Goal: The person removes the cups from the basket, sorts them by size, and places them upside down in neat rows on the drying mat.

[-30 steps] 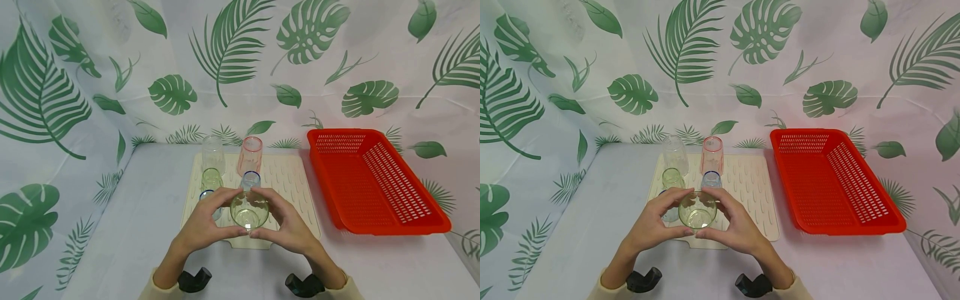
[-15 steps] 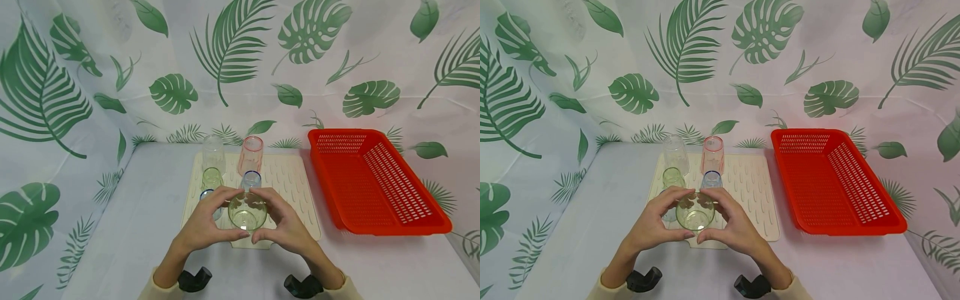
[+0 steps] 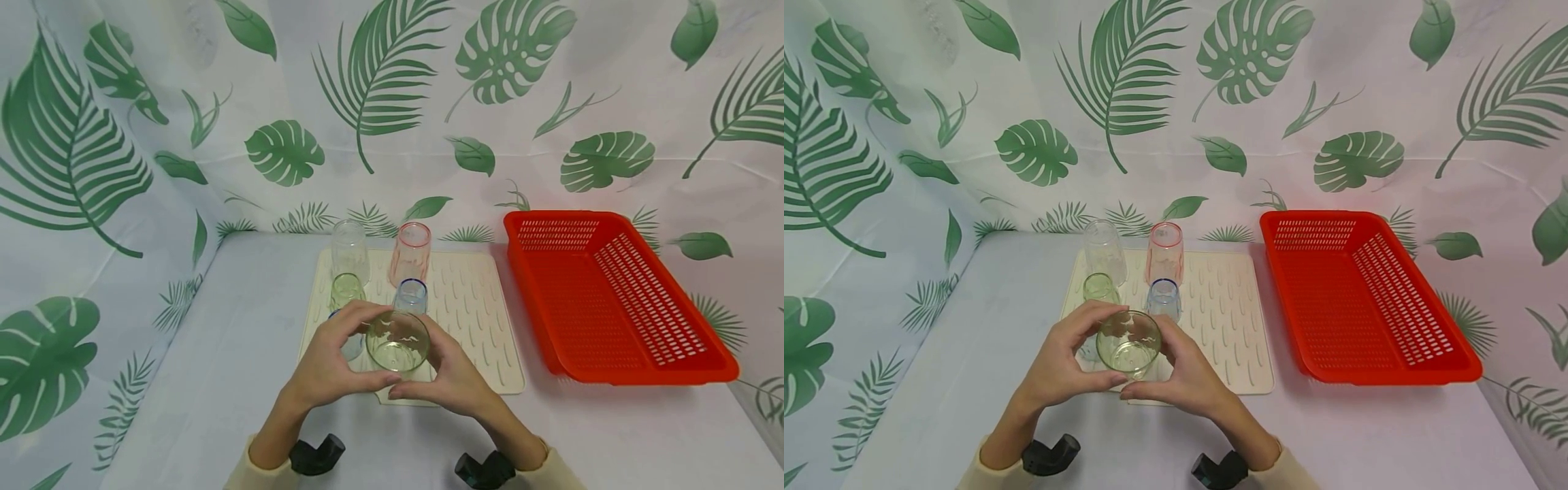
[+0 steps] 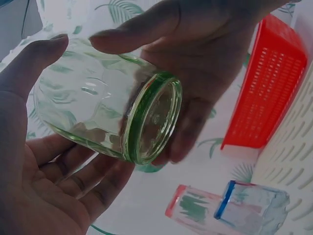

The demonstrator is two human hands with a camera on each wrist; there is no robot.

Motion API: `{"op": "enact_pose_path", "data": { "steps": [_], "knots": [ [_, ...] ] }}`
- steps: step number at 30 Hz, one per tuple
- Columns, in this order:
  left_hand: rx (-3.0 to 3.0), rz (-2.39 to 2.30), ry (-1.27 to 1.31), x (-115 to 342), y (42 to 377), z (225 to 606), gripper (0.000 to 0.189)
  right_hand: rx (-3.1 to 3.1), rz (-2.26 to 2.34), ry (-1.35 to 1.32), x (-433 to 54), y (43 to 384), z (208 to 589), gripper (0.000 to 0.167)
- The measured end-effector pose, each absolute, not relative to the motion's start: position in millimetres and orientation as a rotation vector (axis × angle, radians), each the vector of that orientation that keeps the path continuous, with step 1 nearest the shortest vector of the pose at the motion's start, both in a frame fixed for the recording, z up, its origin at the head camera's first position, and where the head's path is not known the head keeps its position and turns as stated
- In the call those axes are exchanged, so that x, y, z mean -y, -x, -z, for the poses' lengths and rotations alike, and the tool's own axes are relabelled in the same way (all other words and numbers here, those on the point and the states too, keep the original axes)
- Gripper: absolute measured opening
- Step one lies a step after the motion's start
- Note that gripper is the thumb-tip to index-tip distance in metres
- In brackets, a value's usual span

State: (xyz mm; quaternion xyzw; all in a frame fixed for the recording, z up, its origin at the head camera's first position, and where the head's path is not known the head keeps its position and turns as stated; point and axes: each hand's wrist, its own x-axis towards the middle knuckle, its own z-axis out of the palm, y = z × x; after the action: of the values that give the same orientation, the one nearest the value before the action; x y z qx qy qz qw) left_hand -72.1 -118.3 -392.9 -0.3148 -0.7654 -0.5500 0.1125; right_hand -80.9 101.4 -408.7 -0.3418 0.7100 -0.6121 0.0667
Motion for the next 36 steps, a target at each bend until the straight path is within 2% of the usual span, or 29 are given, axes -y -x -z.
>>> {"op": "enact_pose_path", "data": {
  "steps": [6,13,26,36],
  "knots": [
    [2.235,1.609,0.915,122.2,72.6,392.2,0.072,-2.082,1.875,1.084,-91.4,83.2,425.6,0.071],
    [2.230,1.601,0.899,125.5,72.9,391.8,0.074,-2.066,1.889,1.084,-87.7,84.0,436.4,0.065],
    [2.248,1.568,0.870,135.8,73.9,387.7,0.075,-2.084,1.926,1.067,-92.5,88.0,434.2,0.061],
    [2.254,1.599,0.862,142.5,75.6,386.9,0.075,-2.049,2.026,1.075,-106.3,92.3,424.1,0.065]
  ]
}}
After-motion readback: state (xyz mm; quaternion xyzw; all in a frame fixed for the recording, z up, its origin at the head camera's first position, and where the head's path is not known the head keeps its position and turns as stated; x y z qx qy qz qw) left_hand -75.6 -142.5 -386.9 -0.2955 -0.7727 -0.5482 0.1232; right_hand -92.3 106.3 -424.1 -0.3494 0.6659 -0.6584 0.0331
